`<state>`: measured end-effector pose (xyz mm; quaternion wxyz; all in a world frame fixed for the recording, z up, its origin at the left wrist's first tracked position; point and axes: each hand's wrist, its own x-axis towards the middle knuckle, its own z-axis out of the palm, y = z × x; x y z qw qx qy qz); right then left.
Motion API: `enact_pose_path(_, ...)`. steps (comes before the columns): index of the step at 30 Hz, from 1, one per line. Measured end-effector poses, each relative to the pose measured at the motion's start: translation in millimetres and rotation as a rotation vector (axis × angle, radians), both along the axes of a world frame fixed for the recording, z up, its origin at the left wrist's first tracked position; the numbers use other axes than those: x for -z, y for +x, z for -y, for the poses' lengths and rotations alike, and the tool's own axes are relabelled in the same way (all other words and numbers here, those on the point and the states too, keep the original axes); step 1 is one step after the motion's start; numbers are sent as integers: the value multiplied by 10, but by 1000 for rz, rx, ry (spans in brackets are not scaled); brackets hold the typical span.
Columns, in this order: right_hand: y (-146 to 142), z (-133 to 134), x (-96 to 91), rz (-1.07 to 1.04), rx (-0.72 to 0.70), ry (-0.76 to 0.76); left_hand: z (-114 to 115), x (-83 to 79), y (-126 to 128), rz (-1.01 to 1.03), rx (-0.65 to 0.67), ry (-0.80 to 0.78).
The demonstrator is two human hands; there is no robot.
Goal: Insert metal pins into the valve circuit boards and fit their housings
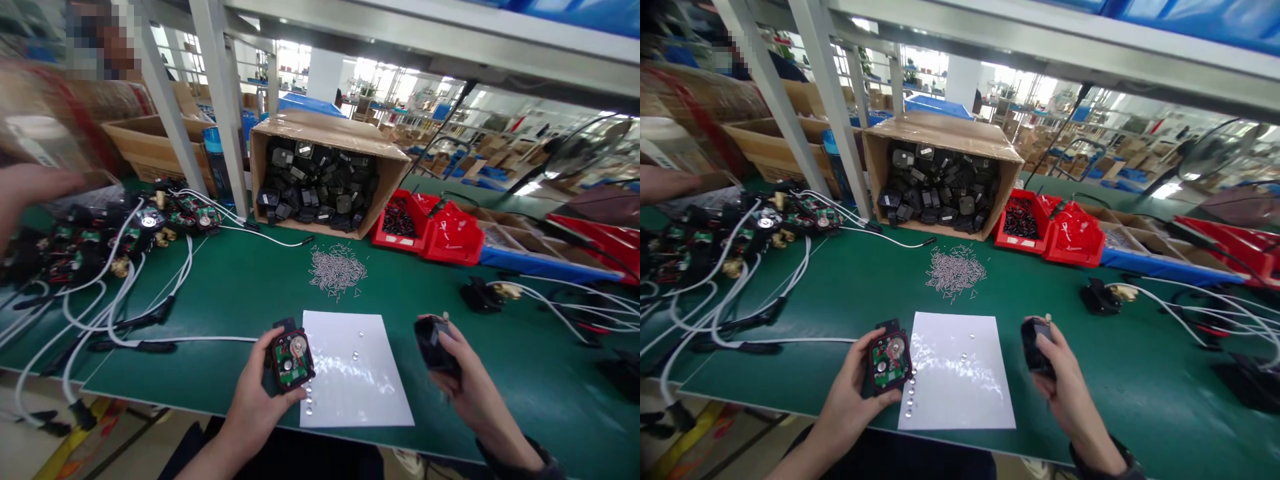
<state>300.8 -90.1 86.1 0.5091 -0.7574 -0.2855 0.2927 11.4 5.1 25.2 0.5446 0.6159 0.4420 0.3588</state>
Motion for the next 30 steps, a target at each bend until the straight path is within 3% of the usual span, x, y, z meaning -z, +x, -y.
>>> enact_pose_path(1, -190, 7, -53, -293, -55, 86, 0, -20, -1, -23, -2, 28)
enact_pose_path(3, -559, -18, -116, -683, -141, 195, 5, -95, 1, -111, 4, 129)
enact_pose_path(5, -854, -96, -108, -906, -189, 220, 22, -211, 15, -245, 33, 314)
enact_pose_path(8, -1113, -240, 7, -1042, -206, 196, 69, -403, 67, -431, 96, 645)
enact_pose_path(10, -1191, -295, 91, -996, -205, 180, 102, -495, 120, -518, 144, 762)
enact_pose_path(12, -1225, -301, 141, -859, -232, 167, 122, -544, 176, -585, 185, 779)
enact_pose_path(16, -1226, -229, 120, -447, -426, 204, 133, -567, 250, -638, 205, 765)
enact_pose_path(19, -1243, -189, 71, -90, -562, 245, 125, -562, 267, -591, 209, 724)
enact_pose_path(24, -1336, -244, 16, 291, -577, 120, 42, -491, 270, -443, 200, 678)
enact_pose_path(27, -1334, -326, -7, 281, -563, 65, -49, -413, 258, -339, 219, 593)
enact_pose_path(30, -1287, -405, 38, -9, -550, 129, -112, -318, 231, -199, 131, 384)
